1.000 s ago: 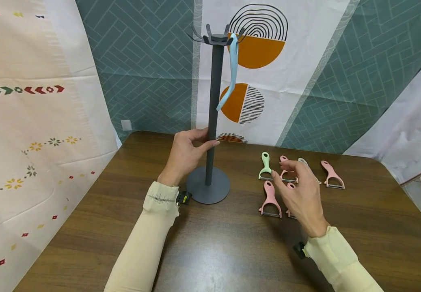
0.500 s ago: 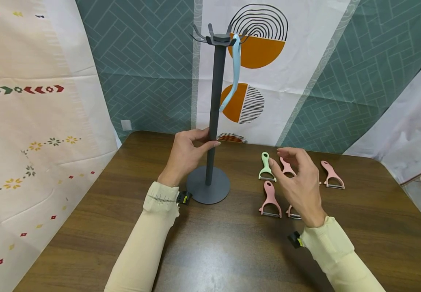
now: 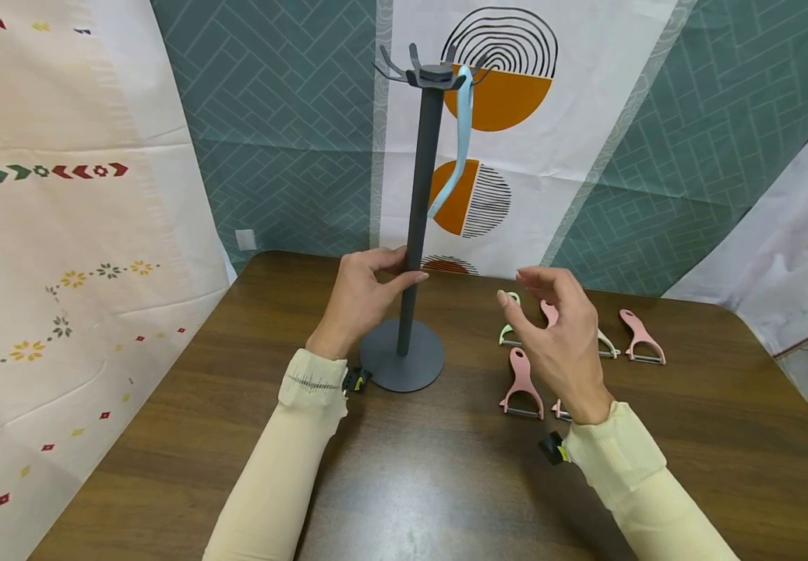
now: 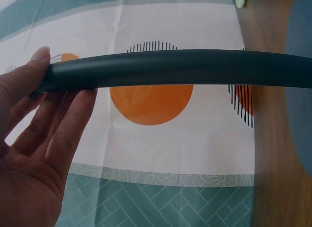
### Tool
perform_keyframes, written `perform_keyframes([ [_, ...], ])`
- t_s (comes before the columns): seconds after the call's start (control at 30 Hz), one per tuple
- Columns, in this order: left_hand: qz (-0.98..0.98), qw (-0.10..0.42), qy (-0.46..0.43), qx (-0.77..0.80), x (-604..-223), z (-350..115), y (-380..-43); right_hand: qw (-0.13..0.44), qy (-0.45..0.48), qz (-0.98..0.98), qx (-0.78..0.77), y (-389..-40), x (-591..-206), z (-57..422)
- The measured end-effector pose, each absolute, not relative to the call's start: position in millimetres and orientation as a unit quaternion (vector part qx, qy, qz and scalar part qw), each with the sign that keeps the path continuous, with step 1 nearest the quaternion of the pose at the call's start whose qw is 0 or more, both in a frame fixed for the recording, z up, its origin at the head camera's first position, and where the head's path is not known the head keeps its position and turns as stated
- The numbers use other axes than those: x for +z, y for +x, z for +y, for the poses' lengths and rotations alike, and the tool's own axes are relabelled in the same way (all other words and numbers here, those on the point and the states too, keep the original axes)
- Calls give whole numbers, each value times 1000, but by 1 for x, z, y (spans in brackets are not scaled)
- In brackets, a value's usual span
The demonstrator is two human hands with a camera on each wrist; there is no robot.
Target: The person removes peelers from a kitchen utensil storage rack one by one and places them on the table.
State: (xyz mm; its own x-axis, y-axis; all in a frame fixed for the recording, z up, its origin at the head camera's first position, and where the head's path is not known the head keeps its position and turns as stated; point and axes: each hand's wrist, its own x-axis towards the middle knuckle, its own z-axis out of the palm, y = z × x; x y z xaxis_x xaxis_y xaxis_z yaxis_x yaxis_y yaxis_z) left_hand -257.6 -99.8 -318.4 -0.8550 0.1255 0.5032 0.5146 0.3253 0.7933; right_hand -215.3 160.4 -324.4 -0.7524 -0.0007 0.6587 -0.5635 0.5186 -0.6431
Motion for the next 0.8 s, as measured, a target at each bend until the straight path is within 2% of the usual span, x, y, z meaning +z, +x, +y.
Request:
perform_keyframes([
  [0.8, -794, 183, -224, -535, -316, -97, -256, 325, 216, -760, 520, -219, -310, 139],
])
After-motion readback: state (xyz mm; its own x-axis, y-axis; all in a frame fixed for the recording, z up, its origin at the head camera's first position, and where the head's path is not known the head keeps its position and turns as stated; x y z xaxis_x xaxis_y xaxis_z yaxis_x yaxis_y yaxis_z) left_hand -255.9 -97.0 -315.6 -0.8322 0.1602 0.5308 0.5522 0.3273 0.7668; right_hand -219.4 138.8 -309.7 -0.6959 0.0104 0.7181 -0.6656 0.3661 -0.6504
